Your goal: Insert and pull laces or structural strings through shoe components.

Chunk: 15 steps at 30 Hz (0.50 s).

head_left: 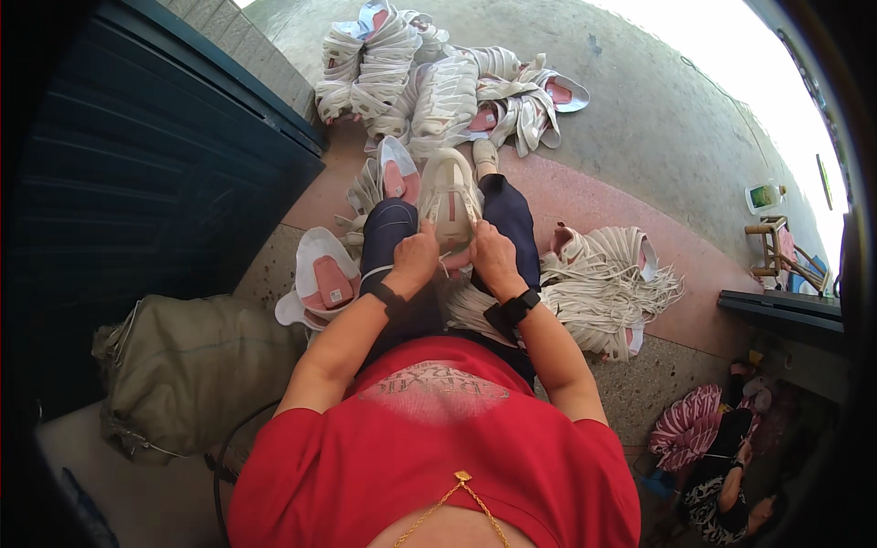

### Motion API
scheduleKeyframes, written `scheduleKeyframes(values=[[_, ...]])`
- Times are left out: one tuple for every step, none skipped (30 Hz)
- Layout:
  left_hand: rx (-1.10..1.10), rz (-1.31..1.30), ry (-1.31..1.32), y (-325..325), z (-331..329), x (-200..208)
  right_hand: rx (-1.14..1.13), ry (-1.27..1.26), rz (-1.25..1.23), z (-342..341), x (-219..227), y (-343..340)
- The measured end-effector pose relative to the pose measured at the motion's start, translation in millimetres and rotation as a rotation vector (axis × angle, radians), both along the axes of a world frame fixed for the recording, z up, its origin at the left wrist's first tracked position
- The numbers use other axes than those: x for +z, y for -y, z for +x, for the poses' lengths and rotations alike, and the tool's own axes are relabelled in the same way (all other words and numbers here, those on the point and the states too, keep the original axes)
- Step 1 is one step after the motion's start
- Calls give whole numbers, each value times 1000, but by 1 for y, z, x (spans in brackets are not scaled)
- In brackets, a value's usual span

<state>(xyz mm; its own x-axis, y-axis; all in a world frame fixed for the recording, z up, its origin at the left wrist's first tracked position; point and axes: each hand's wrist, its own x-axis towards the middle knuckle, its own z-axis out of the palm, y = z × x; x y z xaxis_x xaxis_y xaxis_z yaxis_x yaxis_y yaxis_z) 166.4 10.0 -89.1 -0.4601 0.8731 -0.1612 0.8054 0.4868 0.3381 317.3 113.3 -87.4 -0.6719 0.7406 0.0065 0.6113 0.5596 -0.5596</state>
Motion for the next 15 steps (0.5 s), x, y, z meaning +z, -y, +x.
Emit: scheduleKeyframes(values=[[-15, -8, 19, 0, 0, 0, -21, -21, -20, 4, -7, 0], [-26, -14, 41, 1, 0, 1, -38, -41, -36, 6, -6, -2], [-44, -8, 60, 1, -4, 2, -30, -25, -45, 6, -6, -2], [-57, 6, 79, 1, -7, 2, -22, -10, -54, 6, -5, -4], [-70, 21, 99, 0, -10, 2, -1, 9, -68, 6, -2, -6], [-78, 44, 119, 0, -12, 1, 20, 27, -83, 5, 2, -9], [-85, 49, 126, -1, -14, -1, 43, 45, -99, 3, 5, -12], [-97, 55, 134, -2, -15, 1, 48, 57, -116, 2, 9, -15], [-107, 40, 134, -6, -15, 8, 55, 73, -139, 1, 9, -19], [-116, 24, 135, -9, -15, 14, 64, 90, -153, 2, 9, -22], [-132, 25, 142, -11, -20, 14, 80, 105, -166, 0, 9, -26], [-142, 25, 145, -10, -23, 14, 95, 121, -182, -1, 10, -28], [-152, 25, 149, -9, -25, 15, 115, 112, -188, 0, 11, -27], [-162, 23, 152, -6, -25, 14, 120, 136, -206, 0, 11, -24], [-149, -39, 144, -7, -22, 13, 125, 160, -222, -1, 10, -23]])
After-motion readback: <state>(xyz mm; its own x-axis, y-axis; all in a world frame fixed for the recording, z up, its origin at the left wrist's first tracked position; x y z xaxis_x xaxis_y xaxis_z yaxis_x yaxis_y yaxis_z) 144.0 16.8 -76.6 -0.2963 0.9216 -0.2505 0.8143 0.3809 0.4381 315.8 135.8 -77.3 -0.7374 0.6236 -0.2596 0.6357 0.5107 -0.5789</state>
